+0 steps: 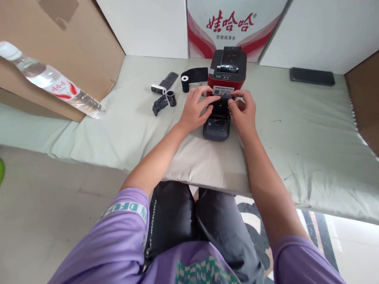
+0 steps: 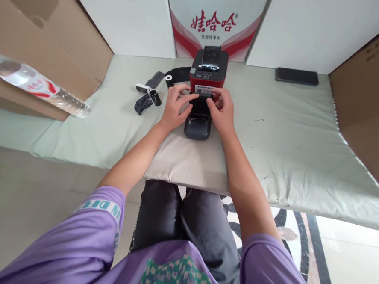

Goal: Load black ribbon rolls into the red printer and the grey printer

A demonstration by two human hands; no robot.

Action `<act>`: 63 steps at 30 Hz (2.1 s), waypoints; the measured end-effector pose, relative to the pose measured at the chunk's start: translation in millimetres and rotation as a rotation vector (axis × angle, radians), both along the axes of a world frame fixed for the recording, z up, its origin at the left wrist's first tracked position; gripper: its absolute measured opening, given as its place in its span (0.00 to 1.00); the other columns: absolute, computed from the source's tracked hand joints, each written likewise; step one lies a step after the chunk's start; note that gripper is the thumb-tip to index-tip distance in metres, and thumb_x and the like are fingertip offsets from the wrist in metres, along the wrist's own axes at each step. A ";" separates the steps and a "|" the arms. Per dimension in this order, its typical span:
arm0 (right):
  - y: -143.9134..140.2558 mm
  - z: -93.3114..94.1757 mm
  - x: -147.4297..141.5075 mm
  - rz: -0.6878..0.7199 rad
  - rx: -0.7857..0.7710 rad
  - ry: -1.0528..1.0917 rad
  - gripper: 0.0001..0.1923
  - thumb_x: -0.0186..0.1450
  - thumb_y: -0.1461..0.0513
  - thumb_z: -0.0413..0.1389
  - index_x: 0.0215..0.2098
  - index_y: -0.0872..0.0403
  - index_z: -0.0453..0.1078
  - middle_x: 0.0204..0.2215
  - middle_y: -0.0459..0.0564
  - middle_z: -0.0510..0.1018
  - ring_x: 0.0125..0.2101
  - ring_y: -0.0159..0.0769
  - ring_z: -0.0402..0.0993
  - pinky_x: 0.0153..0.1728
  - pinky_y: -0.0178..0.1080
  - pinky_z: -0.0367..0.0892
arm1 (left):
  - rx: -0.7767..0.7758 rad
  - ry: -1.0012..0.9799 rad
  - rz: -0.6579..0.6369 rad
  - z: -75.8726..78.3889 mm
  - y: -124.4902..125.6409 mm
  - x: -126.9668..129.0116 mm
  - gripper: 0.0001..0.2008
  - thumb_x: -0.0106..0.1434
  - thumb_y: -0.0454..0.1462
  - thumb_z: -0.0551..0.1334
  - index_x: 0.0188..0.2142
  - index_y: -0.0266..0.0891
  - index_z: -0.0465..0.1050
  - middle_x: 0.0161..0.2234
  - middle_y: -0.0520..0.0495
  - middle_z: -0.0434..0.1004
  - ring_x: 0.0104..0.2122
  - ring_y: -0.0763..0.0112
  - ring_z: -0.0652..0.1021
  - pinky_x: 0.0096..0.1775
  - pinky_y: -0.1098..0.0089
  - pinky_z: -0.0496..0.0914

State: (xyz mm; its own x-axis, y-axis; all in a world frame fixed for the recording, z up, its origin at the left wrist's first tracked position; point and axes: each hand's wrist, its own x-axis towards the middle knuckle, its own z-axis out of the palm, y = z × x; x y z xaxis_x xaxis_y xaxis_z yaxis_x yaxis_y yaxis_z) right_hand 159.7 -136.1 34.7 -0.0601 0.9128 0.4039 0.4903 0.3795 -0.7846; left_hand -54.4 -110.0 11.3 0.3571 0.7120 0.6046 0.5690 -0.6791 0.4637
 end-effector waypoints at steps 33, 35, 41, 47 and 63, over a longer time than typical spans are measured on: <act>17.2 -17.5 12.2 0.167 -0.193 0.071 0.13 0.70 0.51 0.56 0.44 0.47 0.77 0.46 0.51 0.85 0.50 0.49 0.79 0.60 0.56 0.73 | -0.027 -0.029 -0.253 9.4 -11.6 8.5 0.27 0.77 0.59 0.53 0.45 0.44 0.80 0.57 0.37 0.78 0.57 0.52 0.78 0.59 0.46 0.73; 15.6 -14.2 12.7 0.198 -0.205 0.072 0.13 0.69 0.51 0.57 0.45 0.47 0.77 0.47 0.52 0.86 0.50 0.50 0.79 0.60 0.56 0.74 | -0.027 -0.063 -0.255 11.6 -13.9 10.1 0.27 0.77 0.60 0.52 0.45 0.45 0.79 0.55 0.39 0.78 0.55 0.54 0.77 0.60 0.49 0.73; 15.3 -12.2 15.2 0.216 -0.223 0.083 0.15 0.68 0.48 0.60 0.47 0.47 0.78 0.49 0.52 0.86 0.52 0.51 0.79 0.63 0.57 0.73 | -0.168 -0.239 -0.188 0.0 -3.5 9.8 0.35 0.79 0.61 0.39 0.52 0.45 0.77 0.55 0.41 0.79 0.59 0.57 0.75 0.67 0.51 0.66; 15.6 -12.9 15.7 0.249 -0.253 0.113 0.18 0.68 0.46 0.61 0.49 0.46 0.79 0.50 0.51 0.85 0.53 0.50 0.80 0.63 0.56 0.73 | -0.597 -0.204 -0.279 -16.7 17.3 3.6 0.25 0.72 0.50 0.60 0.63 0.42 0.71 0.66 0.41 0.75 0.68 0.51 0.72 0.71 0.50 0.64; 16.6 -10.2 15.7 0.285 -0.281 0.115 0.15 0.67 0.50 0.62 0.49 0.45 0.78 0.50 0.51 0.85 0.54 0.49 0.79 0.62 0.55 0.74 | -0.668 -0.211 -0.421 -8.6 17.7 -8.4 0.34 0.68 0.54 0.67 0.69 0.45 0.69 0.72 0.39 0.70 0.73 0.48 0.69 0.73 0.49 0.62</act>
State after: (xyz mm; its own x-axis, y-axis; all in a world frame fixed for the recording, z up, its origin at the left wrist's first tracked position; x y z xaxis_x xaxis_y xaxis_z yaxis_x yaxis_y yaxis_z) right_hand 175.4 -119.4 24.6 -0.2956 0.9418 0.1601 0.2998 0.2506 -0.9205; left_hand -62.8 -92.4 2.7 0.6012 0.7774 0.1846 0.1835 -0.3592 0.9150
